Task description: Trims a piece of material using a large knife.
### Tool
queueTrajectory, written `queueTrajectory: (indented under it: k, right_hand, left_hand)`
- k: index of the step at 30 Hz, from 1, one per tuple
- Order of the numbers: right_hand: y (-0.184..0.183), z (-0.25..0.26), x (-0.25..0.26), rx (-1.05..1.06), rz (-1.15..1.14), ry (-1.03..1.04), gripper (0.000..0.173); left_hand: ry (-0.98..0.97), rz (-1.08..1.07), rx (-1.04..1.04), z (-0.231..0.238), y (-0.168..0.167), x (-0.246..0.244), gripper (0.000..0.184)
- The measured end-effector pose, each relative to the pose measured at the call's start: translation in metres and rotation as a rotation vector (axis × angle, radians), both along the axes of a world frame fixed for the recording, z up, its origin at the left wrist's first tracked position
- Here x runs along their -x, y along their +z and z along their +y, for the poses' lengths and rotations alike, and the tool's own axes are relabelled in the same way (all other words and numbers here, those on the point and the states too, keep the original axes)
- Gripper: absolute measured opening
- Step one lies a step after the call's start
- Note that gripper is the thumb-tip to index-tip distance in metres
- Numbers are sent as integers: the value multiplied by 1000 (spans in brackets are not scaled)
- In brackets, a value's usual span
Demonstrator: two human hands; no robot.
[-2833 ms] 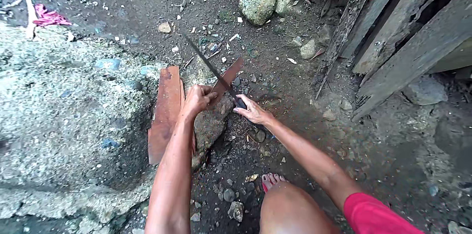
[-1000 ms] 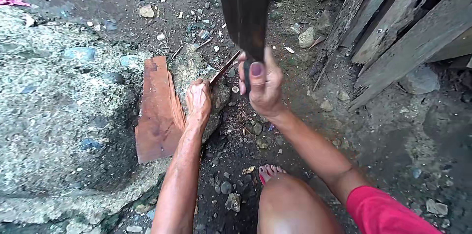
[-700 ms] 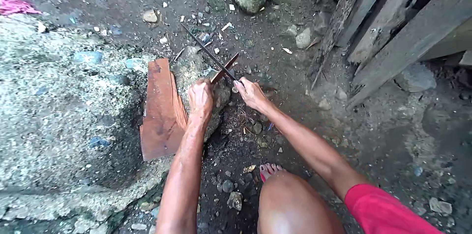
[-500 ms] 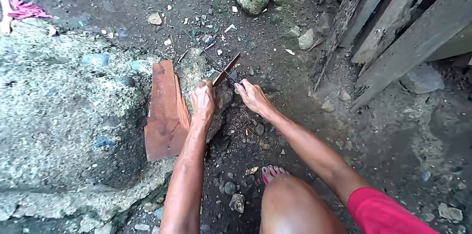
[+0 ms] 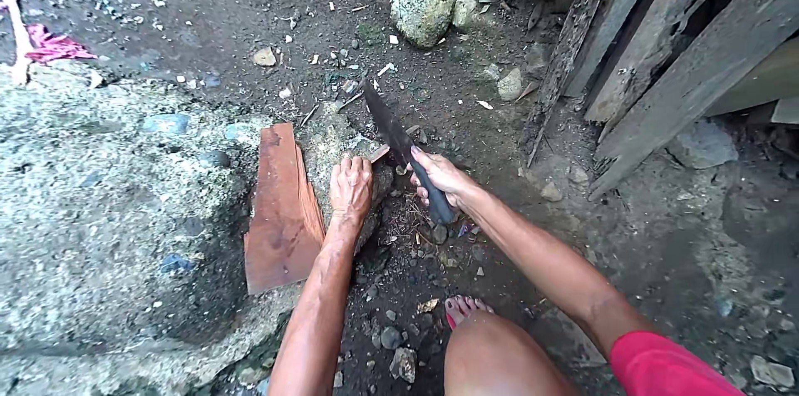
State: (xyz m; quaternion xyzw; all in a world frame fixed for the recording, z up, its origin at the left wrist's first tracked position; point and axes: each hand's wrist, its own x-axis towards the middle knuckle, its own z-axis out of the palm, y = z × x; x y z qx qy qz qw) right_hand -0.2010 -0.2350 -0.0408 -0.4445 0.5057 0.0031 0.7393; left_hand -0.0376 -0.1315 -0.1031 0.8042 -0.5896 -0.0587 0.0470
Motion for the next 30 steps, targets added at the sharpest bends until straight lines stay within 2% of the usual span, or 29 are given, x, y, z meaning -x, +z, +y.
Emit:
queueTrajectory:
  k: [3, 5, 7, 10, 14, 17, 19, 20, 22, 24, 25, 27, 30]
  right_hand:
    - [-10, 9, 17, 696, 30, 311, 42]
    - [-18, 12, 24, 926, -70, 329, 41]
    - [-10, 17, 23, 861, -175, 274, 38]
    - [27, 25, 13, 689, -349, 121, 36]
    - [95, 23, 2, 871, -766, 7, 48]
    - [145, 22, -7, 918, -1068, -132, 58]
    - [147, 20, -14, 948, -1126, -210, 60]
    - [129, 21, -16, 986, -1075, -235, 60]
    - [47, 28, -14, 1019, -750, -170, 54]
    - [-39, 33, 2, 858, -251, 107, 48]
    - [-58, 30, 5, 734, -56, 246, 49]
    - [-61, 21, -4, 604, 124, 393, 51]
    - [-55, 26, -5, 638, 171, 366, 52]
  left_hand:
    - [123, 206, 21, 1, 10, -5, 17]
    - [226, 313, 5, 4, 22, -10, 20]
    - [261, 305, -3, 9, 28, -15, 20]
    - [276, 269, -105, 11, 26, -15, 20]
    - [266, 243, -81, 16, 10, -11, 20]
    - [260, 249, -54, 15, 11, -11, 17]
    - [261, 244, -62, 15, 11, -10, 17]
    - [261, 242, -69, 15, 9, -11, 19]
    - [263, 235, -89, 15, 9, -12, 20]
    - [253, 227, -84, 15, 12, -8, 19]
    - [243, 227, -78, 15, 14, -7, 19]
    - [235, 231, -51, 16, 16, -8, 19]
    - [225, 208, -24, 17, 16, -5, 19]
